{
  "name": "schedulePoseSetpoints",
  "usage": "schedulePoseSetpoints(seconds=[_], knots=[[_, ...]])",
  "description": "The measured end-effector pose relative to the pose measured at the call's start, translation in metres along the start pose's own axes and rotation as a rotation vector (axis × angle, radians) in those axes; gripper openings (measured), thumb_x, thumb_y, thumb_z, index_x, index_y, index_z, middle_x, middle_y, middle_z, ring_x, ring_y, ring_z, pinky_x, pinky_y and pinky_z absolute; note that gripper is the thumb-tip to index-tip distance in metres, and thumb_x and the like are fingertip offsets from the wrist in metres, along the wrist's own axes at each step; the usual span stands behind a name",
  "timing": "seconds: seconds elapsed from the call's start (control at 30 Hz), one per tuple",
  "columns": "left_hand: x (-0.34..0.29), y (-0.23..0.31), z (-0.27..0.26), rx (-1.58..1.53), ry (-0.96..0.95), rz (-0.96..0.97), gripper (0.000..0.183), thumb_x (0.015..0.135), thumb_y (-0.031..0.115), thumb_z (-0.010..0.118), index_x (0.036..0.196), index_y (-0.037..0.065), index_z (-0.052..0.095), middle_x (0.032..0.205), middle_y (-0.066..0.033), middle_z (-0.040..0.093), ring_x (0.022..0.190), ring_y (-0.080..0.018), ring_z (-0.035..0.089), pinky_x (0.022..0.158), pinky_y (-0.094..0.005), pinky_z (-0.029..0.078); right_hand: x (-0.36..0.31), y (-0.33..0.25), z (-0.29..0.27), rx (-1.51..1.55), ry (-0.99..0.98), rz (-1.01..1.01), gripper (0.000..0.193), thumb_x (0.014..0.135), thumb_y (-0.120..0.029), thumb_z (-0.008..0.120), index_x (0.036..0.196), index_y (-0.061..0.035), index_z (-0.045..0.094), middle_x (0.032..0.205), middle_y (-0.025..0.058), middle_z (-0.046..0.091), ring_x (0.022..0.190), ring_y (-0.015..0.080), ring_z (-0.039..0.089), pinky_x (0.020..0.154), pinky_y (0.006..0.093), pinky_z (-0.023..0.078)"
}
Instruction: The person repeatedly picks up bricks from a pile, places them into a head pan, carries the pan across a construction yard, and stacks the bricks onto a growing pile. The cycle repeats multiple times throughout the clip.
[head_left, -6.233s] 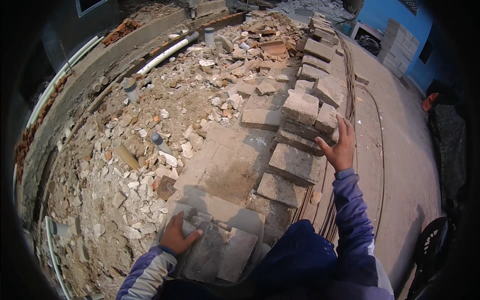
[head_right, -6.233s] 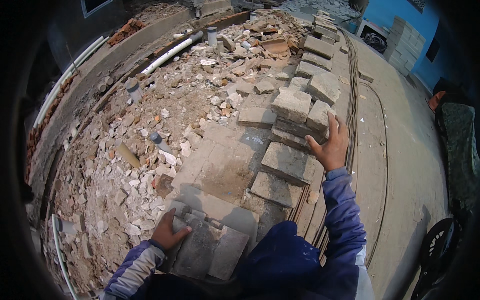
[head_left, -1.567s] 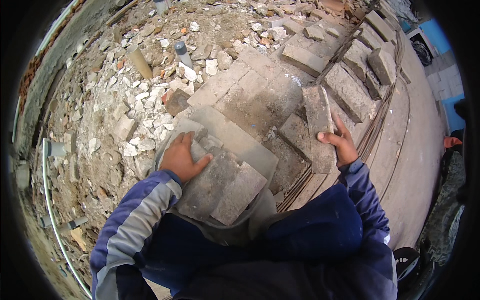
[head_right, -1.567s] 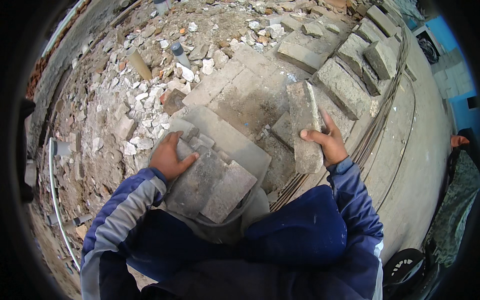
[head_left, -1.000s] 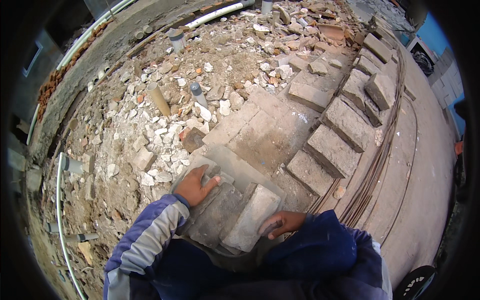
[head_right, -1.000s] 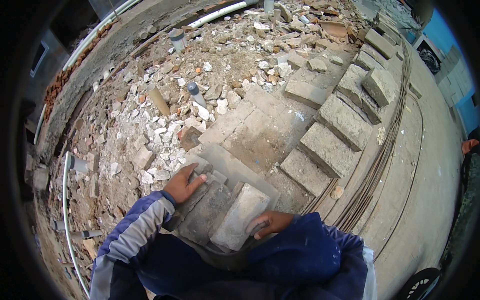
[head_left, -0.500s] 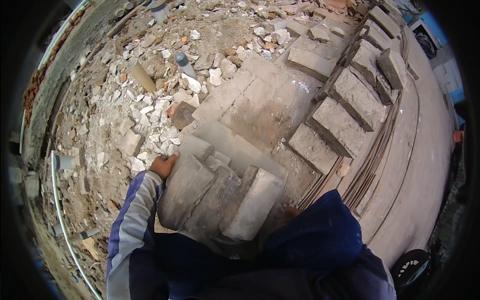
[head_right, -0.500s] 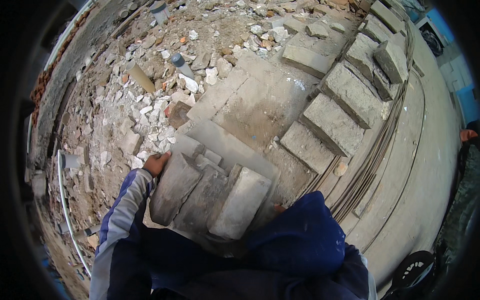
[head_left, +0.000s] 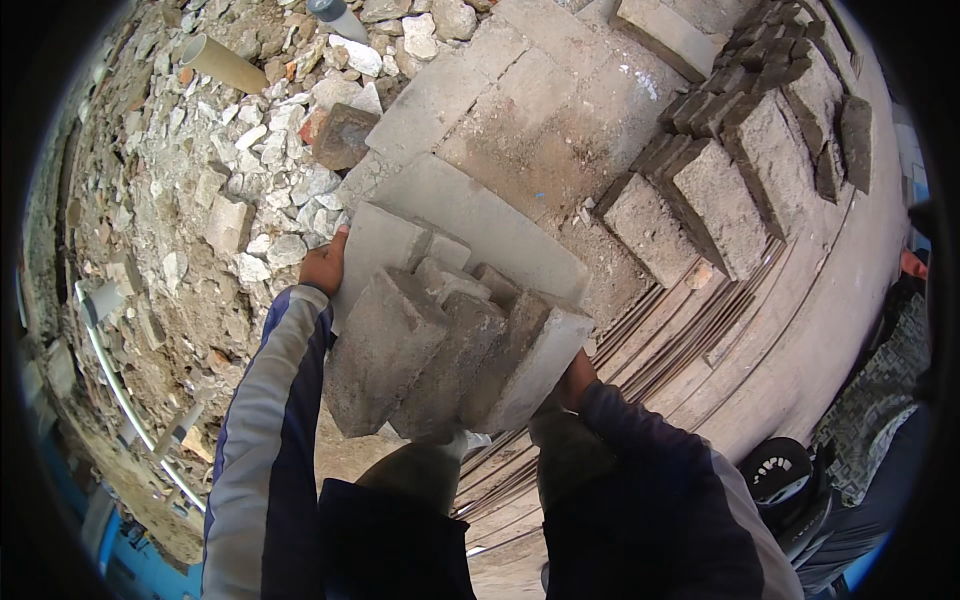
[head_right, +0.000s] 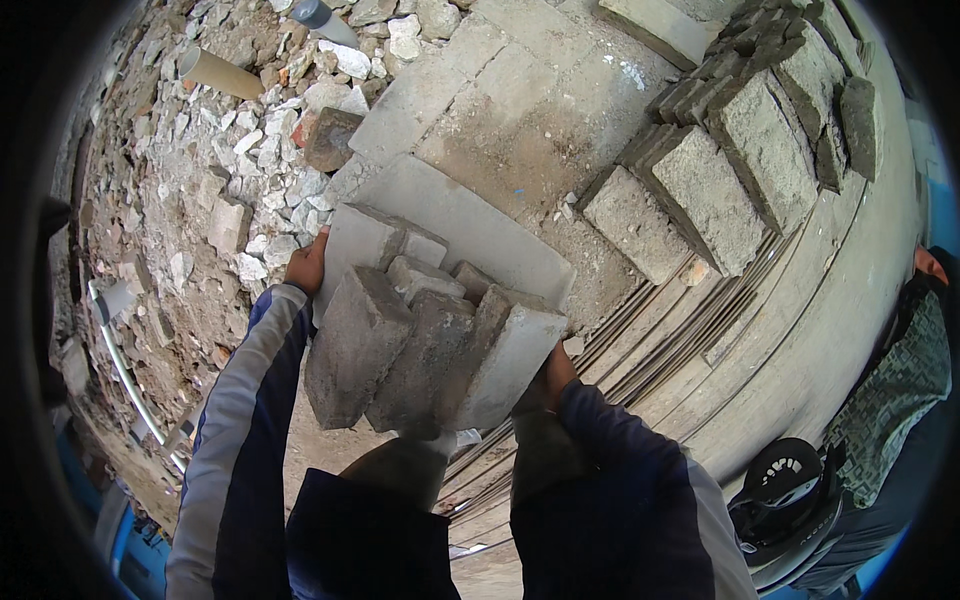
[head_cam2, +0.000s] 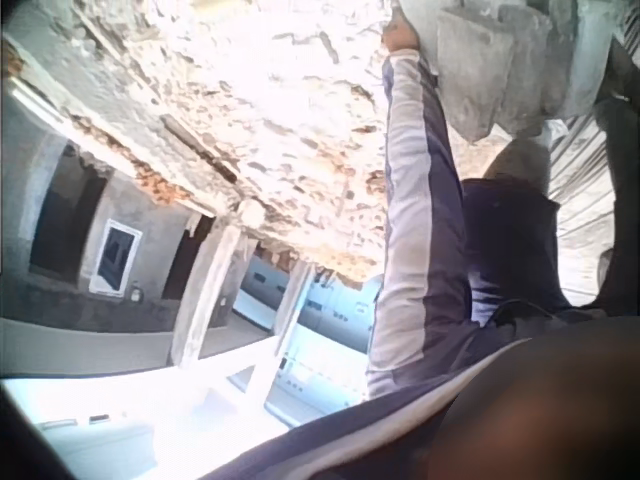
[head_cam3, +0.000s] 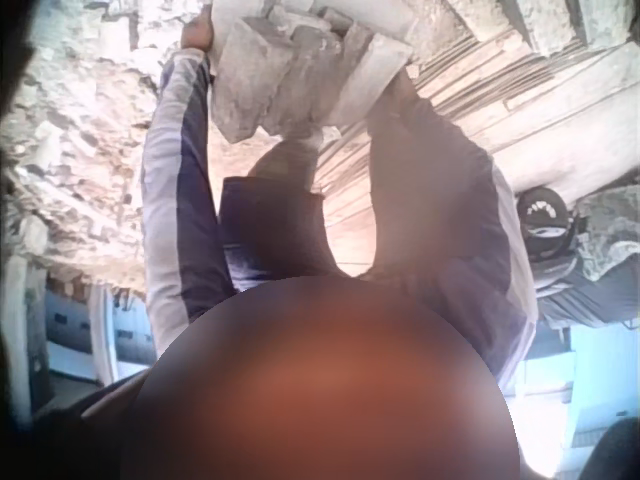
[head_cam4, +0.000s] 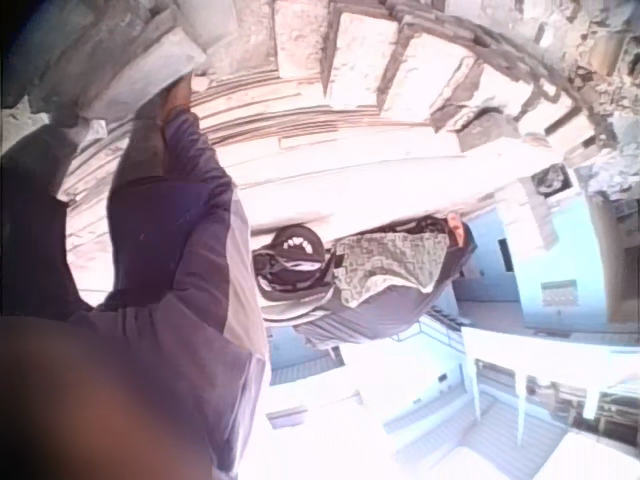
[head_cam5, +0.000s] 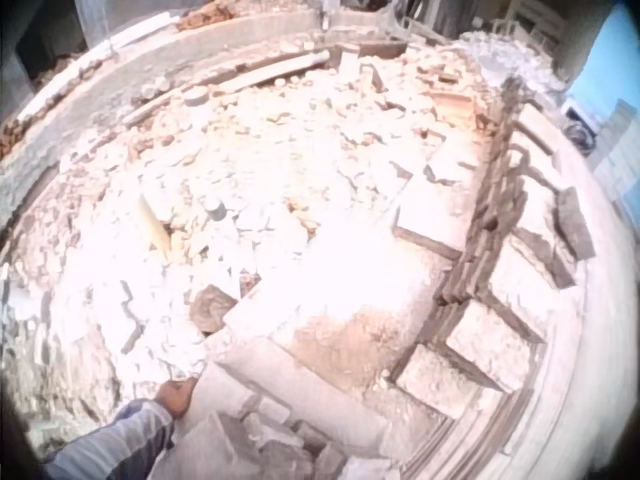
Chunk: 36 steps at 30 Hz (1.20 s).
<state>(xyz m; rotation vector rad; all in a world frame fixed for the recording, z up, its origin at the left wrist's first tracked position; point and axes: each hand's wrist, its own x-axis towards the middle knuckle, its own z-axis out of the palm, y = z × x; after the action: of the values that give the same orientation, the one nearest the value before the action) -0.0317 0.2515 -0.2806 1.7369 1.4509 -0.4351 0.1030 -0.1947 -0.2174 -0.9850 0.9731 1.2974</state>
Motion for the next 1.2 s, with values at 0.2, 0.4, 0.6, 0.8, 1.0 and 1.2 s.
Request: schedulePoseSetpoints(seconds=[0.2,0.4,0.6,0.8,1.0,1.2], knots=[[0.002,-0.003,0.000,-0.052,-0.046,0.045,0.073,0.094,0.065,0.054,0.101,-0.005,0.074,0.091,-0.0218,0.073,0.090,-0.0296,0.069,0.088,-0.0373,0.050,0.027,0.042,0.000,0.259,0.139,-0.163,0.049,0.103,-0.049,0.044,0.130,-0.0124,0.060,0.121,0.0098,0.068,0.108,0.0318,0.064,0.095,0.0479,0.052],[-0.012,-0.002,0.004,-0.217,-0.036,0.081,0.064,0.096,0.058,0.058,0.104,-0.003,0.074,0.089,-0.0161,0.074,0.087,-0.0203,0.068,0.086,-0.0335,0.051,0.039,0.076,-0.014,0.398,0.114,-0.396,0.050,0.101,-0.045,0.047,0.131,-0.0072,0.060,0.118,0.0134,0.069,0.099,0.0333,0.067,0.087,0.0480,0.056],[-0.020,-0.006,0.010,-0.305,-0.027,0.132,0.059,0.098,0.054,0.058,0.095,-0.003,0.074,0.074,-0.0085,0.069,0.072,-0.0141,0.061,0.073,-0.0318,0.050,0.056,0.091,-0.046,0.326,0.138,-0.423,0.050,0.102,-0.044,0.046,0.131,-0.0048,0.059,0.117,0.0149,0.068,0.098,0.0347,0.068,0.086,0.0494,0.057],[-0.047,-0.025,0.001,-0.259,-0.048,0.203,0.054,0.101,0.046,0.057,0.093,-0.005,0.074,0.079,-0.0013,0.069,0.074,-0.0083,0.057,0.072,-0.0276,0.048,0.042,0.085,-0.057,0.115,0.187,-0.518,0.047,0.103,-0.037,0.045,0.132,-0.0019,0.057,0.119,0.0159,0.068,0.100,0.0346,0.069,0.086,0.0485,0.058],[-0.122,-0.072,0.019,-0.427,0.009,0.070,0.051,0.101,0.043,0.058,0.097,-0.005,0.075,0.082,-0.0019,0.070,0.077,-0.0084,0.057,0.073,-0.0277,0.048,0.028,0.073,-0.082,-0.128,0.072,-0.552,0.047,0.104,-0.036,0.041,0.127,-0.0005,0.061,0.116,0.0161,0.070,0.096,0.0341,0.071,0.084,0.0459,0.058],[-0.117,-0.091,0.021,-0.427,-0.078,-0.059,0.051,0.101,0.044,0.058,0.099,-0.005,0.074,0.085,-0.0022,0.069,0.078,-0.0116,0.059,0.077,-0.0279,0.047,0.040,0.074,-0.083,0.213,0.047,-0.391,0.046,0.102,-0.037,0.042,0.128,-0.0041,0.062,0.117,0.0146,0.070,0.098,0.0336,0.070,0.085,0.0473,0.058]])
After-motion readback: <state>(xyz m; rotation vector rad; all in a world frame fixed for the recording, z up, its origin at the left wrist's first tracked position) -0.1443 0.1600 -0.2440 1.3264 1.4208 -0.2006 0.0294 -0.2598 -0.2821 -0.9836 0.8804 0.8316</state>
